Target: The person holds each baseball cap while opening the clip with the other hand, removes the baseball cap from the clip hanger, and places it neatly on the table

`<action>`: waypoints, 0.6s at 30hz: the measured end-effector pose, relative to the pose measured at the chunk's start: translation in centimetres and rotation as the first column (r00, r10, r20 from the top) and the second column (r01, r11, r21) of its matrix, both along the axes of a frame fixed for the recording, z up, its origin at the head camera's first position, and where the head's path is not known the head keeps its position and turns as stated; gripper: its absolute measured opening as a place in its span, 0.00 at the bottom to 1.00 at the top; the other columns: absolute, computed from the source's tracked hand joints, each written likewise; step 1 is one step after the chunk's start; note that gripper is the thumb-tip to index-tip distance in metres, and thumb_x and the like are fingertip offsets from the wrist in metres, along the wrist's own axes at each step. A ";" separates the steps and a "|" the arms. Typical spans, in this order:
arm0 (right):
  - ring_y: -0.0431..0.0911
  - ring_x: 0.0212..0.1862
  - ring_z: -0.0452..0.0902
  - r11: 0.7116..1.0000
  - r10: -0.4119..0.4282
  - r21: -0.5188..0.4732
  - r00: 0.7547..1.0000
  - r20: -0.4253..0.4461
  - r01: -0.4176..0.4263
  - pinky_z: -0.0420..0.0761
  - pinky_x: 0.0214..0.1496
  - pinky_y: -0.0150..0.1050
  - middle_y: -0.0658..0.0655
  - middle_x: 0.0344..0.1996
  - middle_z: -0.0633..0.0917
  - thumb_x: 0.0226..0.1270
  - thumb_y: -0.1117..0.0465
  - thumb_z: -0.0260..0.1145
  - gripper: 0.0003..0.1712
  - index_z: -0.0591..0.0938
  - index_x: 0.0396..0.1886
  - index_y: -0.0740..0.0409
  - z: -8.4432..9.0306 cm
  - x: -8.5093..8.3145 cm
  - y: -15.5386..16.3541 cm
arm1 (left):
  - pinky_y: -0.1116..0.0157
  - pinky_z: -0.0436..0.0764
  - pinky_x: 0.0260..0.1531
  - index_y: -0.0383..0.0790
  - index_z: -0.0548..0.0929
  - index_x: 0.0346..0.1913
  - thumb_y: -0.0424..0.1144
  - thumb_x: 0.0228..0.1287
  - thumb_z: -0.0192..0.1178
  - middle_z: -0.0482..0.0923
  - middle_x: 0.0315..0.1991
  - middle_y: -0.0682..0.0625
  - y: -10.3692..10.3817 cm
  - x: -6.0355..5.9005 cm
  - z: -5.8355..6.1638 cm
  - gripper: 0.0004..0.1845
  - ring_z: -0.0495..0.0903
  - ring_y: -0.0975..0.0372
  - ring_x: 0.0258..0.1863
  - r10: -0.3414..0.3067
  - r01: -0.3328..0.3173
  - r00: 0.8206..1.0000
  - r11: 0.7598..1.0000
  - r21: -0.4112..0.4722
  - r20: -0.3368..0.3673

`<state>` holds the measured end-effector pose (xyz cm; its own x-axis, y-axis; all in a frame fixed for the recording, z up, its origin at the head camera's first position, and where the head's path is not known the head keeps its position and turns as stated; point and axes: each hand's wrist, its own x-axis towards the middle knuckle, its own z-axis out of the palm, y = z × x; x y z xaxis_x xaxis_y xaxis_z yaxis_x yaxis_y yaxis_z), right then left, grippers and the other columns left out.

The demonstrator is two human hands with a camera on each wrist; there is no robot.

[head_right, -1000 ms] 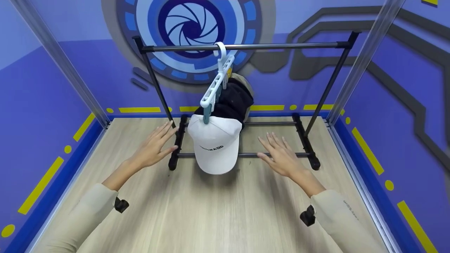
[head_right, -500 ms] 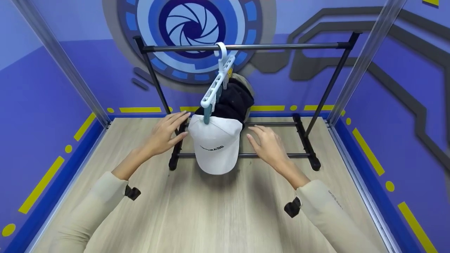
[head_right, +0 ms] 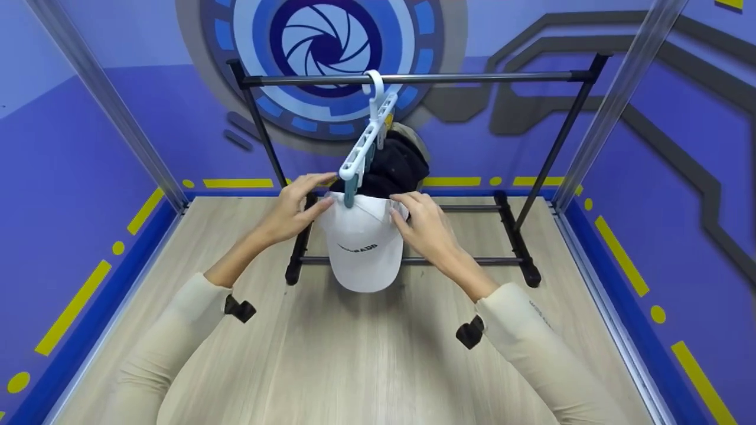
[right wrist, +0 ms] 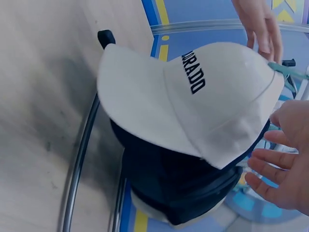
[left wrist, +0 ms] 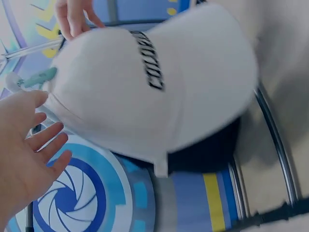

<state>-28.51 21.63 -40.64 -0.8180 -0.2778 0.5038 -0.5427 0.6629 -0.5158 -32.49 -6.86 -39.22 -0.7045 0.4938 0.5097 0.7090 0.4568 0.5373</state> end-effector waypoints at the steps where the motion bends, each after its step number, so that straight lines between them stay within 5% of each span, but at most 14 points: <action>1: 0.57 0.58 0.81 1.000 0.011 -0.007 1.000 0.000 -0.011 0.83 0.58 0.51 0.64 0.55 0.86 0.74 0.63 0.65 0.18 0.84 0.59 0.65 0.1 -0.1 -0.3 | 0.53 0.72 0.70 0.36 0.73 0.72 0.42 0.76 0.59 0.78 0.66 0.41 0.4 -0.1 0.3 0.26 0.74 0.51 0.67 -0.030 0.027 0.999 0.998 0.049 0.044; 5: 0.57 0.55 0.82 0.998 0.063 -0.029 0.998 -0.018 -0.064 0.82 0.57 0.52 0.64 0.52 0.87 0.74 0.63 0.66 0.17 0.84 0.58 0.66 0.6 -0.4 -1.6 | 0.54 0.75 0.68 0.34 0.73 0.71 0.40 0.76 0.58 0.79 0.63 0.39 1.9 -0.4 1.2 0.25 0.76 0.52 0.65 -0.112 0.082 0.979 0.981 0.175 0.169; 12: 0.57 0.51 0.83 0.989 0.141 -0.031 0.990 -0.005 -0.142 0.80 0.56 0.50 0.65 0.51 0.88 0.75 0.60 0.65 0.18 0.84 0.56 0.68 1.3 -1.2 -3.4 | 0.56 0.74 0.66 0.35 0.79 0.66 0.41 0.76 0.59 0.84 0.59 0.41 3.2 -1.0 1.8 0.21 0.78 0.53 0.62 -0.111 0.057 0.962 0.975 0.215 0.251; 18: 0.43 0.27 0.69 0.978 0.210 -0.014 0.971 0.116 -0.210 0.68 0.32 0.33 0.55 0.24 0.79 0.77 0.59 0.62 0.13 0.86 0.48 0.63 1.6 -2.3 -4.0 | 0.67 0.79 0.55 0.32 0.79 0.65 0.37 0.77 0.57 0.82 0.58 0.39 3.4 -1.3 1.9 0.20 0.82 0.57 0.54 -0.191 0.098 0.927 0.954 0.284 0.323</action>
